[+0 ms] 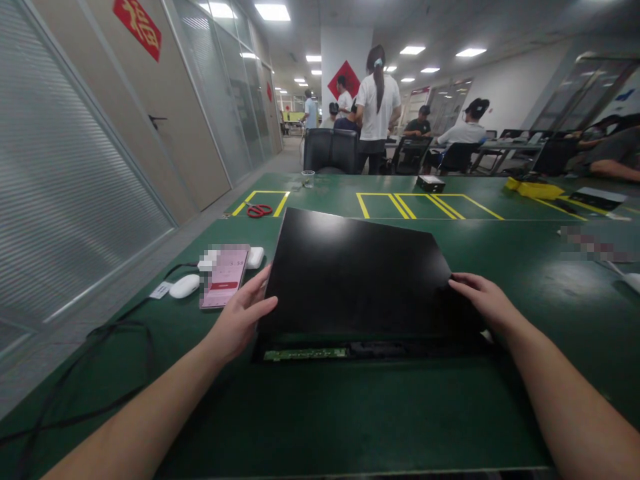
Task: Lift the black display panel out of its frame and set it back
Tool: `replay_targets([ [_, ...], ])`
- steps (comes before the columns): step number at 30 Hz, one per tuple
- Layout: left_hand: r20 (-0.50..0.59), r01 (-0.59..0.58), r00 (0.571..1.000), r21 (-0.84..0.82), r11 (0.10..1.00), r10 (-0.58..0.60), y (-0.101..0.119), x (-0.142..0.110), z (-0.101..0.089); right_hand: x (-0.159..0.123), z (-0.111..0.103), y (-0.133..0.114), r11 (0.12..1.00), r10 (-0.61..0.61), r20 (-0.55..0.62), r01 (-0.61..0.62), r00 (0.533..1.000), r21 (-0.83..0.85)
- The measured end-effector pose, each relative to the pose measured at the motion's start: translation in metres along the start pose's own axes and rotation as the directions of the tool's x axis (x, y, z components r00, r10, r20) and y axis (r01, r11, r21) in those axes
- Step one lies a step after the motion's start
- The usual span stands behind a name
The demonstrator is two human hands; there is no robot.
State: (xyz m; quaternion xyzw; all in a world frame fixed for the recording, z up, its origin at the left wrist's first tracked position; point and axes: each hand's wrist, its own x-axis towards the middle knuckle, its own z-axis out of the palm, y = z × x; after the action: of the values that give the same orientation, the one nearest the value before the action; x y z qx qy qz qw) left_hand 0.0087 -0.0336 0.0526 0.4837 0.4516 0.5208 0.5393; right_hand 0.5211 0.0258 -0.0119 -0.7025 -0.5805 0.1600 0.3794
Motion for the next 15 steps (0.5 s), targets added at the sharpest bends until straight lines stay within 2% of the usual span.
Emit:
replay_targets([
  [2, -0.021, 0.020, 1.000, -0.042, 0.999, -0.021, 0.004, -0.001, -0.001, -0.002, -0.003, -0.008, 0.964, 0.118, -0.006, -0.113, 0.993, 0.241],
  [4, -0.050, 0.022, 0.998, -0.078, 0.997, -0.026, 0.008, -0.002, -0.002, -0.005, -0.008, -0.019, 0.852, 0.208, 0.075, -0.218, 0.975, 0.476],
  [6, -0.065, 0.012, 0.998, -0.089, 0.996, -0.018, 0.011, -0.001, -0.003, -0.009, -0.016, -0.029, 0.739, 0.237, 0.155, -0.281, 0.959, 0.612],
  [10, -0.033, 0.003, 0.999, -0.092, 0.996, -0.006, 0.010, 0.001, -0.004, -0.019, -0.032, -0.038, 0.607, 0.224, 0.209, -0.304, 0.952, 0.734],
  [13, -0.005, -0.004, 1.000, -0.095, 0.995, 0.004, 0.005, 0.001, -0.003, -0.024, -0.037, -0.039, 0.545, 0.314, 0.274, -0.409, 0.909, 0.732],
  [15, 0.013, -0.014, 1.000, -0.062, 0.998, 0.014, 0.002, 0.002, -0.005, -0.026, -0.038, -0.041, 0.535, 0.353, 0.306, -0.459, 0.884, 0.710],
])
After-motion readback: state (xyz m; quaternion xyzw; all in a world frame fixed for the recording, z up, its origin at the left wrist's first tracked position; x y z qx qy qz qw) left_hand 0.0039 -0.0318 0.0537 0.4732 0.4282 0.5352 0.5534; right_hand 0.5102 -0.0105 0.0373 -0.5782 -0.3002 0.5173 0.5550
